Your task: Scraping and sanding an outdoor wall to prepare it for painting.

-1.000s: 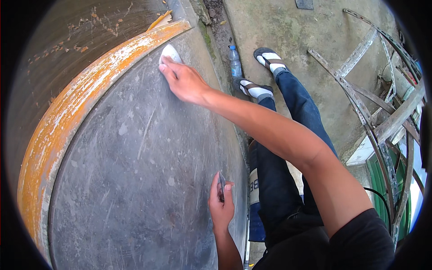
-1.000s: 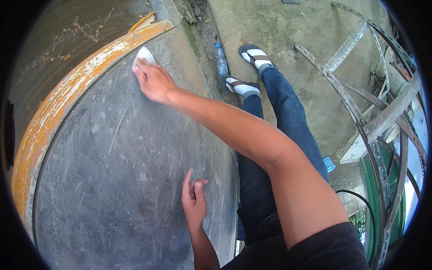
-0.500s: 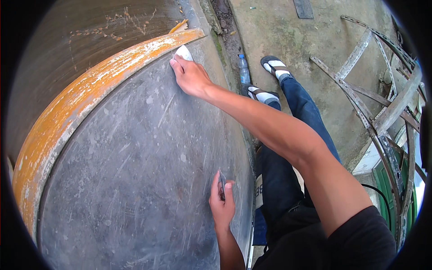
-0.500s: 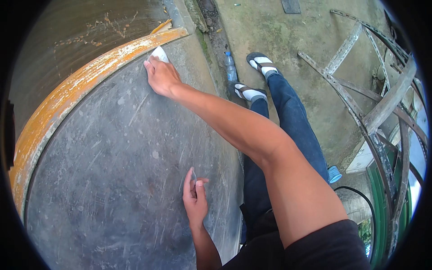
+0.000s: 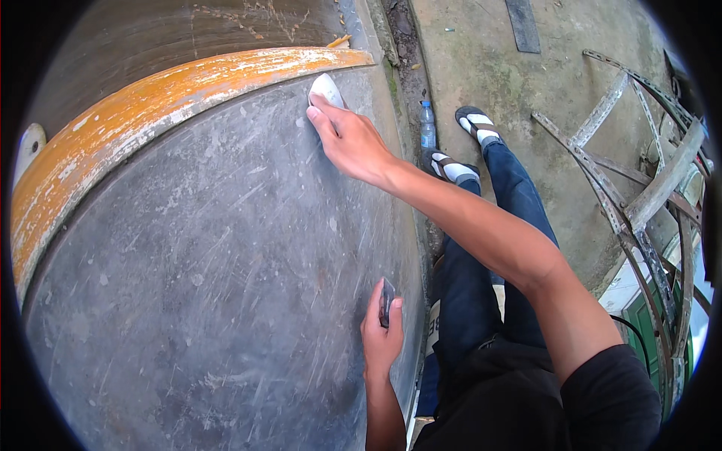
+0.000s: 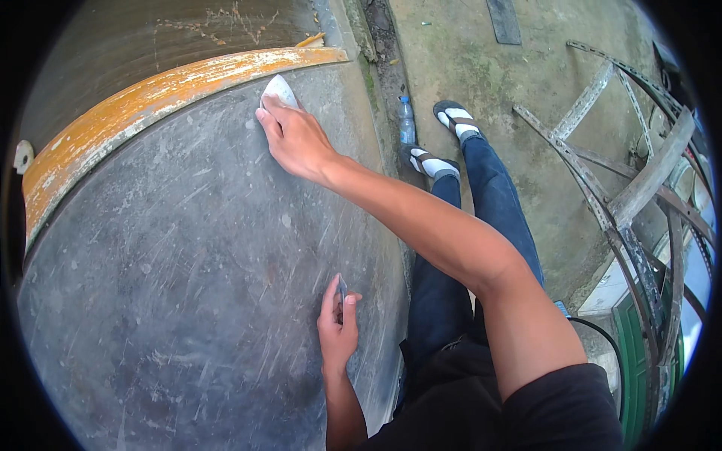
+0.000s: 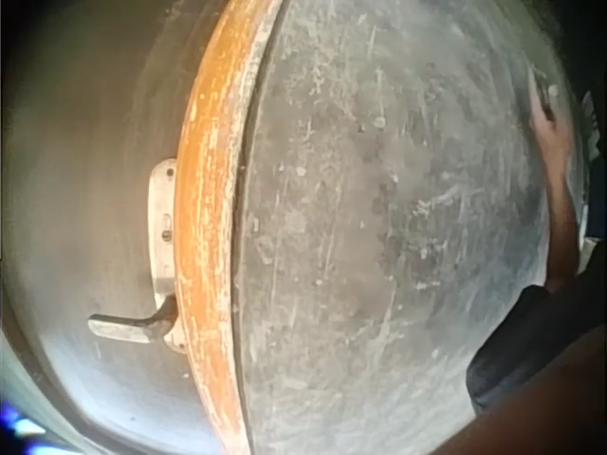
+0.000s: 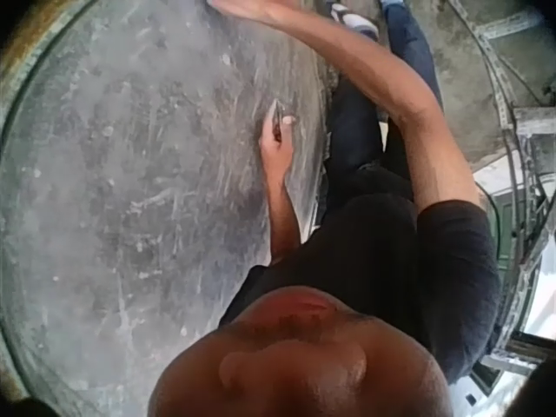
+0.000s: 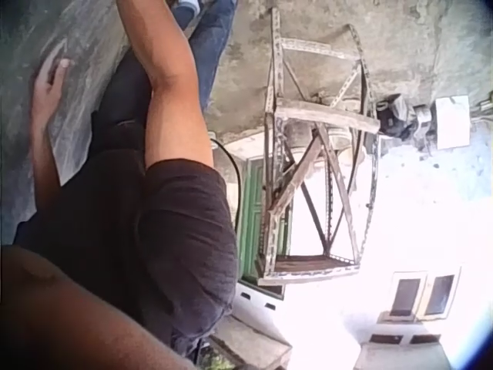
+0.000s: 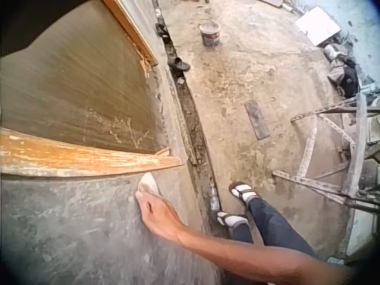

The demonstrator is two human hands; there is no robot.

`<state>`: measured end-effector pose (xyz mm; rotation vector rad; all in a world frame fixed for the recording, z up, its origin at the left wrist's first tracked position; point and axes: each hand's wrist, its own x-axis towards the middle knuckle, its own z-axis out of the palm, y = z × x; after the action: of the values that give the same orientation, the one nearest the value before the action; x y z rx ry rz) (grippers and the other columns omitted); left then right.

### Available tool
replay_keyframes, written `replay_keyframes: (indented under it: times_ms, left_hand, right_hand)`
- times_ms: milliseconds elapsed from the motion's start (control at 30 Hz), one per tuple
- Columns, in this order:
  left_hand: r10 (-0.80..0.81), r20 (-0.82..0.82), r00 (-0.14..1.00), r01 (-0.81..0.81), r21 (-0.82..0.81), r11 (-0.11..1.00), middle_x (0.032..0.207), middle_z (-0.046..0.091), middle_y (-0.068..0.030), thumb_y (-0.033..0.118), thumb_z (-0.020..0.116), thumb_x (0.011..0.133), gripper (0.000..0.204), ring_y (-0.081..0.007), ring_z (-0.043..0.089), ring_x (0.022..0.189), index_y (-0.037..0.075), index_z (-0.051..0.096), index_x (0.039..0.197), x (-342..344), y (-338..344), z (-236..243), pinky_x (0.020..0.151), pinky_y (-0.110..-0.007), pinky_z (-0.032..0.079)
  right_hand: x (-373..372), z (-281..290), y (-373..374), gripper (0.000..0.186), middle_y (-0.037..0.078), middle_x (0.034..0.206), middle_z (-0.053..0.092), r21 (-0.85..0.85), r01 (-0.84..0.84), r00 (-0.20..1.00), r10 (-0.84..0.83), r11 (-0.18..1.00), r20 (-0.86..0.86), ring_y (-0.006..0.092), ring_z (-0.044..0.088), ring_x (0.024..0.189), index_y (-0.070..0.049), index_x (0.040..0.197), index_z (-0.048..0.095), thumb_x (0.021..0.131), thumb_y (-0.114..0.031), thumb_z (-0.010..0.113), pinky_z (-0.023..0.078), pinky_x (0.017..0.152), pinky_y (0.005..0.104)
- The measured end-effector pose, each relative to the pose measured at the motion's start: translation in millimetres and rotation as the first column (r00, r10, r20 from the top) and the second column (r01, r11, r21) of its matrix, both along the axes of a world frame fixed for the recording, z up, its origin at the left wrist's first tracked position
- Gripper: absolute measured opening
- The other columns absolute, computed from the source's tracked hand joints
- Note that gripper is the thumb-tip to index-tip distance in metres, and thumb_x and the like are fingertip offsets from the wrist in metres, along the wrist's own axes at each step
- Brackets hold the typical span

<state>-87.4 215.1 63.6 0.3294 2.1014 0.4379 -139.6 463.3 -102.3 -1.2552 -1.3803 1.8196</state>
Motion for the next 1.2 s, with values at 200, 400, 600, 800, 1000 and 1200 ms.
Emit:
replay_keyframes:
  times_ms: [200, 400, 600, 800, 1000, 1200]
  left_hand:
    - [-0.05, 0.033, 0.998, 0.049, 0.024, 0.998, 0.1, 0.069, -0.0077, 0.014, 0.054, 0.102, 0.047, -0.0057, 0.055, 0.08, 0.001, 0.043, 0.145, 2.8, 2.6, 5.9, 0.071, -0.021, 0.044]
    - [-0.04, 0.01, 0.999, 0.04, -0.025, 0.999, 0.097, 0.07, -0.0085, 0.014, 0.057, 0.1, 0.046, -0.0097, 0.058, 0.079, -0.001, 0.047, 0.142, 4.8, -12.0, 7.4, 0.073, -0.026, 0.048]
    - [-0.093, -0.001, 0.996, 0.093, 0.011, 0.996, 0.099, 0.071, -0.0094, 0.014, 0.056, 0.1, 0.046, -0.0084, 0.057, 0.079, -0.001, 0.045, 0.143, 2.2, -5.6, 10.2, 0.071, -0.024, 0.047]
    - [-0.135, -0.03, 0.99, 0.136, 0.045, 0.99, 0.096, 0.067, -0.0038, 0.013, 0.051, 0.103, 0.046, -0.0022, 0.044, 0.066, 0.003, 0.042, 0.146, -4.2, -17.0, 8.3, 0.06, -0.019, 0.037]
    - [-0.086, -0.015, 0.996, 0.086, 0.037, 0.996, 0.099, 0.068, -0.0092, 0.011, 0.053, 0.101, 0.047, -0.0101, 0.056, 0.08, -0.001, 0.042, 0.145, -1.0, 2.4, 11.6, 0.072, -0.025, 0.047]
    - [-0.039, -0.053, 0.998, 0.044, 0.092, 0.995, 0.099, 0.067, -0.0091, 0.01, 0.053, 0.101, 0.047, -0.0111, 0.056, 0.081, -0.001, 0.042, 0.145, -3.6, -8.3, 14.2, 0.073, -0.025, 0.046]
  right_hand:
    - [0.2, -1.9, 37.3, 0.053, 0.022, 0.138, 0.055, -0.241, -0.047, 0.99, 0.077, 0.969, 0.118, 0.0387, 0.049, 0.131, -0.002, 0.14, 0.051, 0.104, -0.039, 0.042, 0.037, 0.112, 0.0392]
    - [-0.3, 24.2, -28.0, 0.048, 0.024, 0.137, 0.055, 0.123, 0.089, 0.992, -0.076, 0.988, -0.104, 0.039, 0.049, 0.131, 0.004, 0.135, 0.053, 0.105, -0.031, 0.043, 0.037, 0.112, 0.0411]
    - [-2.2, -5.1, 12.9, 0.046, 0.02, 0.138, 0.055, -0.008, 0.093, 0.996, -0.093, 0.996, 0.006, 0.0395, 0.047, 0.132, 0.004, 0.134, 0.053, 0.105, -0.03, 0.044, 0.037, 0.112, 0.0415]
    - [26.4, 6.5, -86.4, 0.046, 0.019, 0.145, 0.049, -0.069, -0.008, 0.995, 0.001, 0.998, -0.095, 0.0354, 0.045, 0.136, 0.0, 0.14, 0.05, 0.105, -0.03, 0.043, 0.035, 0.114, 0.0404]
    - [22.4, -29.1, -62.4, 0.047, 0.019, 0.148, 0.046, -0.175, 0.051, 0.999, -0.053, 0.983, -0.008, 0.0347, 0.043, 0.138, -0.002, 0.142, 0.048, 0.105, -0.031, 0.043, 0.033, 0.115, 0.0383]
    - [38.1, -2.2, -143.3, 0.05, 0.017, 0.149, 0.045, -0.226, 0.038, 0.999, -0.045, 0.973, -0.026, 0.0343, 0.044, 0.137, -0.006, 0.144, 0.047, 0.106, -0.038, 0.04, 0.034, 0.114, 0.0368]
